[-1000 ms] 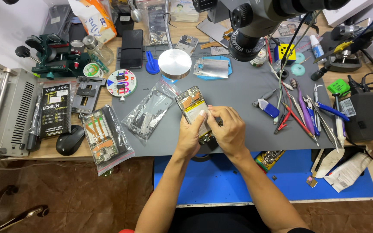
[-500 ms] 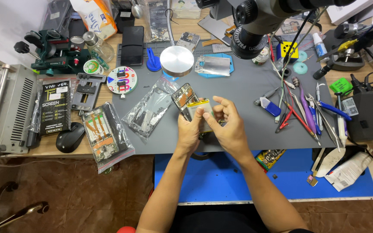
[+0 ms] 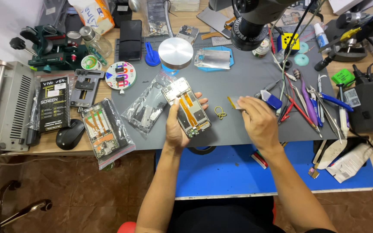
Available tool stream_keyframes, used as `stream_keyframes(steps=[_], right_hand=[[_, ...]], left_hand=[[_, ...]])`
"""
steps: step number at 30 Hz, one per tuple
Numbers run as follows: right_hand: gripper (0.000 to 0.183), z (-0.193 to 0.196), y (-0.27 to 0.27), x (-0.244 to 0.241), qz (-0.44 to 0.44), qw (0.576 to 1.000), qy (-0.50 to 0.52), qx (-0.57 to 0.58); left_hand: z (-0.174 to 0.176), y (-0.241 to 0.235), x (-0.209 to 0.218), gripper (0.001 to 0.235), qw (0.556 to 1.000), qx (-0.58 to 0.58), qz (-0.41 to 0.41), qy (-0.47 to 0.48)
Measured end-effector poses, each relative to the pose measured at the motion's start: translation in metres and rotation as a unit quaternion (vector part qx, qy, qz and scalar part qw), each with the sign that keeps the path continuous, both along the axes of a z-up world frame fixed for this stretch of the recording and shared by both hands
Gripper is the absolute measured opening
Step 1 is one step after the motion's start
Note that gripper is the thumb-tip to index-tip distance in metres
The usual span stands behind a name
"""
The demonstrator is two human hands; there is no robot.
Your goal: The person removes a smartphone from a plastic bag, connects a USB cable to it, and then uses red and black alligator clips to connect to the phone's battery terminals. The person holds the phone and clips throughout the process.
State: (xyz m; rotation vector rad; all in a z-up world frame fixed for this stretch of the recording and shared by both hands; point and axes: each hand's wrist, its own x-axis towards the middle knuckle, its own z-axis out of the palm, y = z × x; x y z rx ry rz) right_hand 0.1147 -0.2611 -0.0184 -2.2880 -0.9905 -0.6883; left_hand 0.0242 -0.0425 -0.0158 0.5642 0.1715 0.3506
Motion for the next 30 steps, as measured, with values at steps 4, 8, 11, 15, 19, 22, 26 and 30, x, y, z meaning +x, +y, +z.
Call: stream_keyframes(steps=[4,8,11,15,19,22,26,30], right_hand=[[0.024,-0.014,-0.006,-0.009,0.010,0.997,-0.046,-0.055],[0.028,-0.021,-0.008,-0.008,-0.002,0.992,-0.071,-0.105],[0.028,-0.023,-0.007,-0.007,0.003,0.990,-0.077,-0.116],[0.029,-0.022,-0.006,-0.008,0.008,0.989,-0.079,-0.126],[0.030,-0.022,-0.008,-0.007,0.014,0.984,-0.093,-0.155],[0.031,-0.014,-0.005,-0.003,0.015,0.981,-0.097,-0.167],[0.028,0.007,-0.014,0.005,0.037,0.989,-0.063,-0.126],[0.018,0.026,-0.027,0.007,-0.101,0.914,0.345,0.187]], left_hand=[[-0.008,0.003,-0.001,0.055,0.999,-0.023,-0.024,0.008],[-0.008,0.004,0.002,0.057,0.999,-0.011,-0.036,0.035],[-0.007,0.003,-0.001,0.057,0.998,-0.009,-0.038,0.057],[-0.005,0.001,-0.007,0.058,0.995,-0.017,-0.031,0.091],[-0.003,0.002,-0.007,0.059,0.994,-0.024,-0.037,0.096],[0.000,0.004,-0.002,0.059,0.993,-0.039,-0.037,0.104],[0.006,0.002,-0.003,0.057,0.993,-0.001,-0.044,0.110],[0.020,0.005,0.000,0.041,0.981,0.091,-0.075,0.154]])
